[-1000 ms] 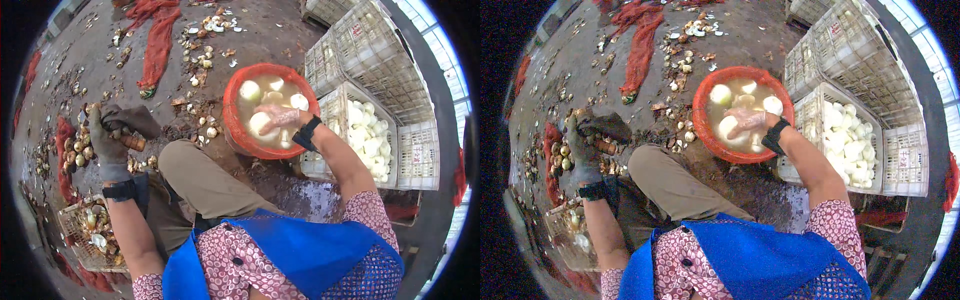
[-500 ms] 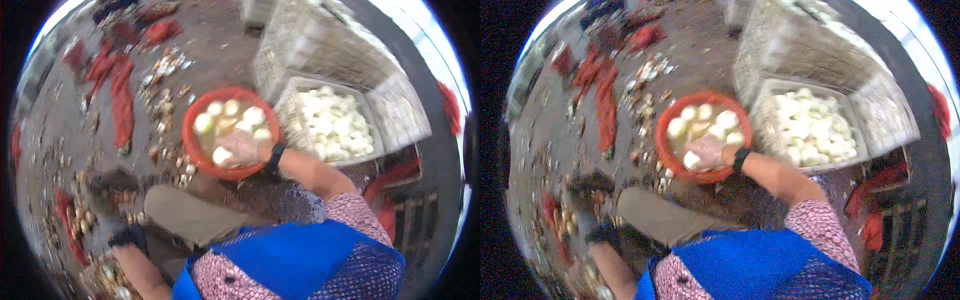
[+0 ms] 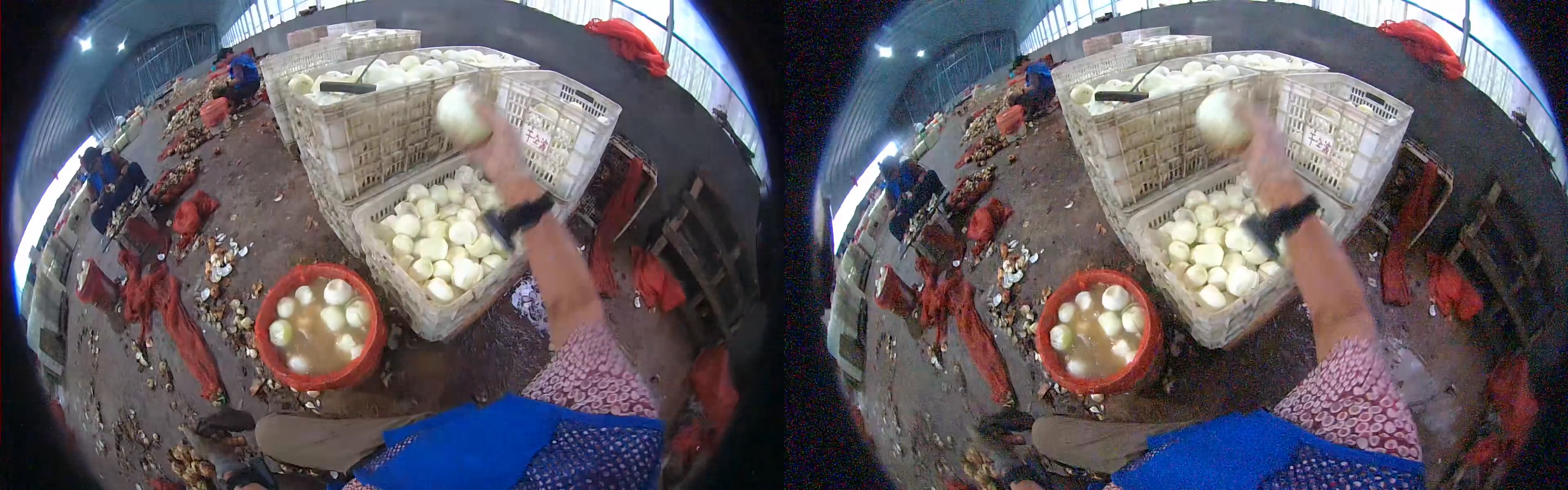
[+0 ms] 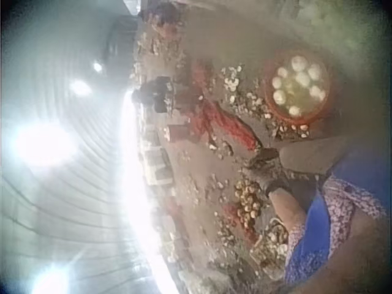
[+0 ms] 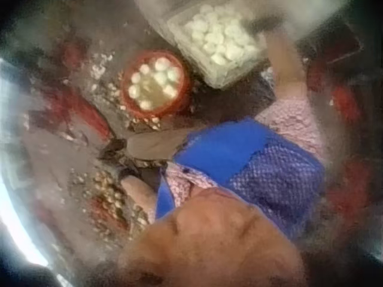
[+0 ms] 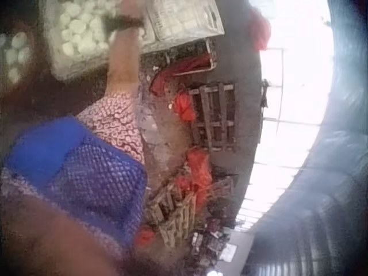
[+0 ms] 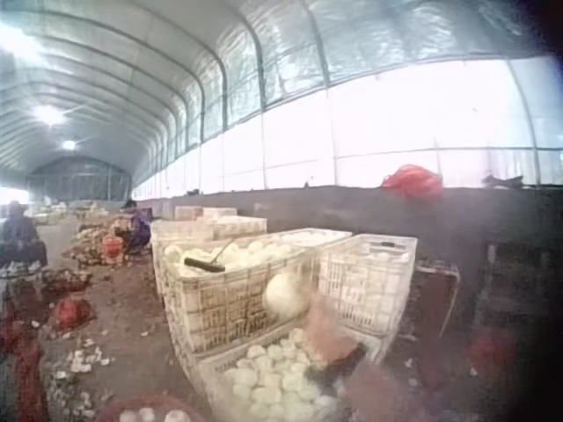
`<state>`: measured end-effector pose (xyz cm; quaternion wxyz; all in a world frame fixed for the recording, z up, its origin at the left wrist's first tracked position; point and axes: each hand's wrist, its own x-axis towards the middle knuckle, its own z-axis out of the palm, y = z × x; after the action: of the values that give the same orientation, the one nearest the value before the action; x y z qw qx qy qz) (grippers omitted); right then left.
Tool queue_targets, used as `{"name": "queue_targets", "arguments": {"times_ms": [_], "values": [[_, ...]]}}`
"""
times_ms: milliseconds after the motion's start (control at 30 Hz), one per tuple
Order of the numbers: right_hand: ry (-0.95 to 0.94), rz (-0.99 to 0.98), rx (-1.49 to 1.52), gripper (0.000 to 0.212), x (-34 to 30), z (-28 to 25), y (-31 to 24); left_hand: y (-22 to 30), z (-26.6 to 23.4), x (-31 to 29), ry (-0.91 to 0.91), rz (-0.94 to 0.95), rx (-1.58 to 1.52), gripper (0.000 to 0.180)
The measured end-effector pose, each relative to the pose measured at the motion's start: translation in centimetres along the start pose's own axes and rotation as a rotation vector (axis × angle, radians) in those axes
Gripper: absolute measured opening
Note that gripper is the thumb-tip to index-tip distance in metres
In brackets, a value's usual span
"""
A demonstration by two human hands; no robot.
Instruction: The person peels onions using a small tool, washes the peeled onions in a bucket of water, and then places the clean onions into a plastic crate.
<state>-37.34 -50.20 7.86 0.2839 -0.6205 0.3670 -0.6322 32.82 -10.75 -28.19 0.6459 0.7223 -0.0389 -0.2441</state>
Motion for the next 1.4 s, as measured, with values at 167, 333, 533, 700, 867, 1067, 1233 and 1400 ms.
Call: {"name": "queue_targets", "arguments": {"times_ms": [167,333,533,700,867,1067,1233,1400], "values": [[0.173,-0.206,0.122,0.077,17.1,-18.5,3.0,2.0,6.1,-3.5,-0.12,0.27,-0.302,0.064],[-0.126,0.119,0.316,0.063,6.2,-1.9,2.2,7.7,9.4,-8.7,-0.157,0.064,-0.439,0.044],[-1.18,-0.305,-0.239,0.041,-12.4,26.6,11.0,8.6,7.7,-11.8,-0.142,0.186,-0.494,0.045],[-1.329,-0.498,-0.833,0.042,-22.1,37.4,15.8,11.3,8.2,-15.7,-0.152,0.165,-0.479,0.041],[-1.646,-0.337,-0.975,0.046,-24.4,40.4,20.5,11.4,6.6,-15.1,-0.016,0.24,-0.528,0.033],[-1.548,-0.016,-0.93,0.036,-22.0,37.2,16.2,12.1,5.0,-15.9,-0.264,0.264,-0.494,0.035],[-1.727,-0.337,-0.766,0.055,-22.3,36.1,15.9,12.4,6.0,-15.7,-0.194,0.248,-0.563,0.033],[-1.462,0.157,-0.101,0.065,-18.8,30.6,16.3,13.1,9.0,-15.4,-0.066,0.191,-0.566,0.029]]}}
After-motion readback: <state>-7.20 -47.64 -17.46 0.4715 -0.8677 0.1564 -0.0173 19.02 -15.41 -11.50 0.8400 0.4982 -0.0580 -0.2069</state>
